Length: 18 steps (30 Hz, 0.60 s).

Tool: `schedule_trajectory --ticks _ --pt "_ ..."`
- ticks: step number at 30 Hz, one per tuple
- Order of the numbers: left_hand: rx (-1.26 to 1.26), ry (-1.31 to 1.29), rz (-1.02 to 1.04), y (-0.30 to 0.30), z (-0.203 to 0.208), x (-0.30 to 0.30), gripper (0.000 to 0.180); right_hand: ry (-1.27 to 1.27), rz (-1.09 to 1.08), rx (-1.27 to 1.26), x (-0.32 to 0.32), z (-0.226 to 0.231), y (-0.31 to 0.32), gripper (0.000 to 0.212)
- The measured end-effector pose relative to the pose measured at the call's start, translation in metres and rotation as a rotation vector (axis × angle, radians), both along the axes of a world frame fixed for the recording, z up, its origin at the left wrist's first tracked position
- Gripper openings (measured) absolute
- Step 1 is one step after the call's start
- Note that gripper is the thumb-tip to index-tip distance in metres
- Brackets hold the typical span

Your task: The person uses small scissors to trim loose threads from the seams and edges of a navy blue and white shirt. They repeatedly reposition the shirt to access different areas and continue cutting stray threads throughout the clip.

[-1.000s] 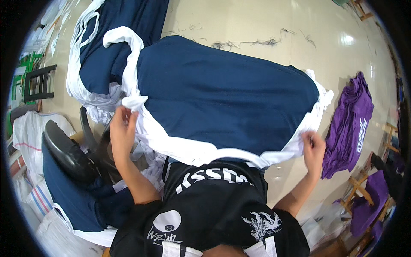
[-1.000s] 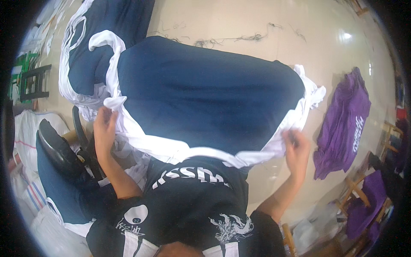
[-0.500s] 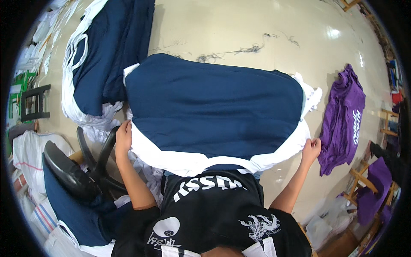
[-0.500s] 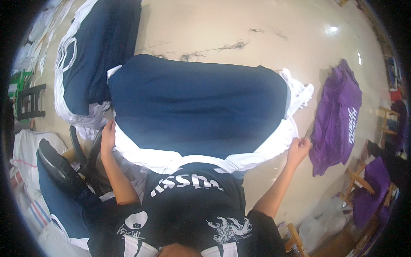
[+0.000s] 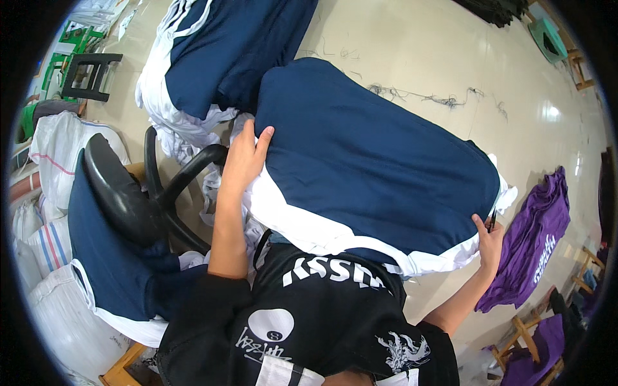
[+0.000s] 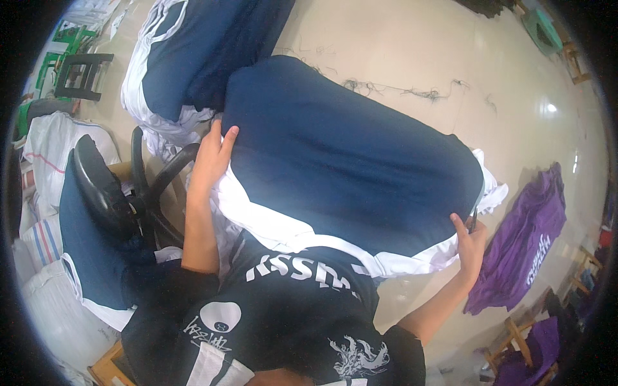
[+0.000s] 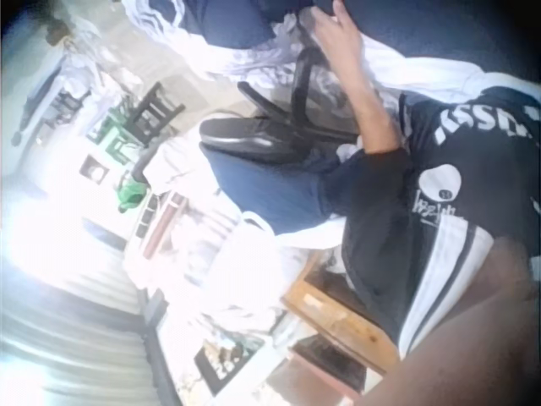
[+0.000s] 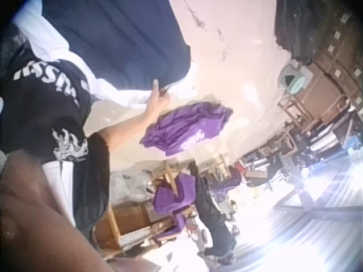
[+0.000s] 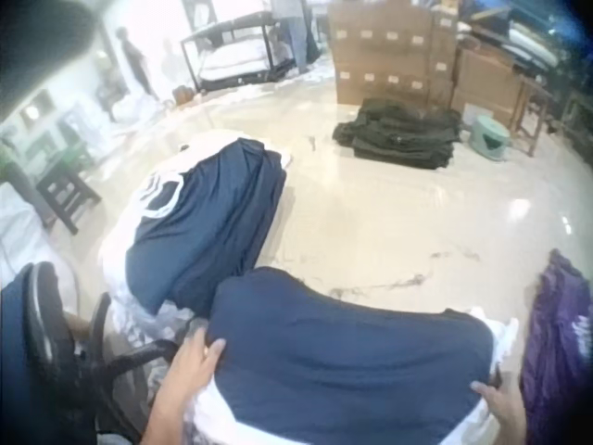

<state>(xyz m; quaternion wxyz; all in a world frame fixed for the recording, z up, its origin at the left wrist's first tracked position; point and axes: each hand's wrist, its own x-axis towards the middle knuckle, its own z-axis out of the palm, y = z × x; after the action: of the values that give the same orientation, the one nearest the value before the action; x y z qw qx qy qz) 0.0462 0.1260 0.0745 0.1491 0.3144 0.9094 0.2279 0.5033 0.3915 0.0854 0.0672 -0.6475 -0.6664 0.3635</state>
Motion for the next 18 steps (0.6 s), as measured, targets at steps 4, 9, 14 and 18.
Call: schedule_trajectory --ticks 4,9,14,18 --pt "-0.015 -0.020 -0.047 0.002 0.018 0.005 0.050 0.141 -0.024 -0.092 0.013 -0.001 -0.010 0.034" --pt "-0.086 -0.098 -0.106 -0.006 0.031 0.016 0.044 0.175 -0.125 -0.270 0.050 0.013 -0.050 0.034" --pt "-0.291 -0.238 -0.068 -0.018 0.032 0.021 0.047 0.000 -0.208 -0.302 0.070 0.005 -0.074 0.034" --pt "-0.143 -0.077 -0.093 -0.014 0.038 0.012 0.050 0.128 -0.032 -0.165 0.057 0.016 -0.053 0.020"
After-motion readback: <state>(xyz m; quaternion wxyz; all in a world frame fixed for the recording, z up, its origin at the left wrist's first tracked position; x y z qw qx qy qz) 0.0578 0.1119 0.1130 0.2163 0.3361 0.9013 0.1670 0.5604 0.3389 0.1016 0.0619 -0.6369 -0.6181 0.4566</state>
